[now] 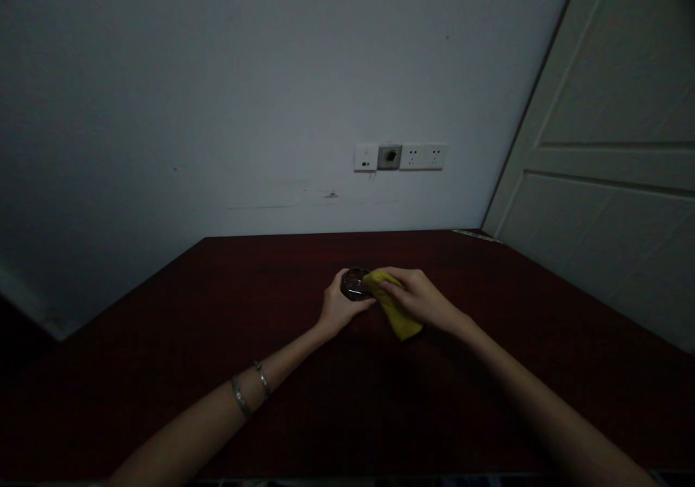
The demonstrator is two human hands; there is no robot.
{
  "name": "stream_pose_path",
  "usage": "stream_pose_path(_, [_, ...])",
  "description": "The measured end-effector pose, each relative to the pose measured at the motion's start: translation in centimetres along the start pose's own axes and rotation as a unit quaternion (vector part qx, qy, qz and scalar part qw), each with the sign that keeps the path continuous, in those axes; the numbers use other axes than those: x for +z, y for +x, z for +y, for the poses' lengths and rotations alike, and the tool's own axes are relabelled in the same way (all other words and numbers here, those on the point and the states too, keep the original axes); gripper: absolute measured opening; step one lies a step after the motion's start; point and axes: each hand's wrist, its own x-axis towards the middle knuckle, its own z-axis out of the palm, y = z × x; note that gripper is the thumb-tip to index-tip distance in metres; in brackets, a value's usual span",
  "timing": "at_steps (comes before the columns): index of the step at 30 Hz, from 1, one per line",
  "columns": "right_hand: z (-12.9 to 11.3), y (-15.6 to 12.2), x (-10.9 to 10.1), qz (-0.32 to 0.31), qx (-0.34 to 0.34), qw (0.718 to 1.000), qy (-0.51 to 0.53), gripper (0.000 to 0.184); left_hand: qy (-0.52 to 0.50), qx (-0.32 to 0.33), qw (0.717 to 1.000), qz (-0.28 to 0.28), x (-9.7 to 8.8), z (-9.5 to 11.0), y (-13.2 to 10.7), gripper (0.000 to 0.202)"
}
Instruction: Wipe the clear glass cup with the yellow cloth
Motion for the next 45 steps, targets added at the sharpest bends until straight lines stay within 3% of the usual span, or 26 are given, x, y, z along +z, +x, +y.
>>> stream_pose_path(4, [0.7, 1.5, -1.1, 0.085, -0.009, 0.993, -0.087, 0.025, 0.012, 0.006, 1.000, -0.002, 0.0, 0.1, -0.1, 0.074])
stream_pose_path(12, [-0.2, 3.5, 2.1, -0.028, -0.045, 0.990, -0.134, 0.026, 0.031, -0.003, 0.999, -0.024, -0.3, 0.9, -0.3, 0.073])
stream_pose_path(17, [-0.1, 3.2, 3.4, -0.013, -0.122, 0.987, -0.102, 0.044, 0.028, -0.012, 0.999, -0.017, -0.1, 0.6, -0.2, 0.062])
stream_pose_path(20, [-0.3, 2.7, 3.6, -0.012, -0.151, 0.986, -0.074, 0.046, 0.029, -0.003, 0.999, -0.024, 0.2, -0.3, -0.1, 0.053])
stream_pose_path(22, [-0.6, 2.4, 3.4, -0.027, -0.170, 0.983, -0.061, 0.044, 0.021, 0.008, 0.999, -0.030, 0.2, -0.8, 0.0, 0.052])
stream_pose_path(29, [-1.8, 1.0, 1.5, -0.095, -0.189, 0.977, -0.015, 0.043, 0.024, 0.037, 0.996, -0.071, -0.3, -0.9, -0.1, 0.078])
stream_pose_path(36, [-1.5, -0.1, 0.0, -0.116, -0.190, 0.972, -0.068, 0.051, -0.013, 0.009, 0.999, -0.044, 0.2, -0.9, 0.0, 0.062])
stream_pose_path(42, [-0.8, -0.6, -1.5, -0.143, -0.186, 0.967, -0.103, 0.060, -0.027, -0.001, 0.999, -0.043, 0.1, -1.1, 0.1, 0.069])
stream_pose_path(45, [0.0, -1.2, -1.9, -0.142, -0.165, 0.970, -0.107, 0.056, -0.010, -0.006, 0.999, -0.050, 0.0, -0.7, 0.0, 0.070])
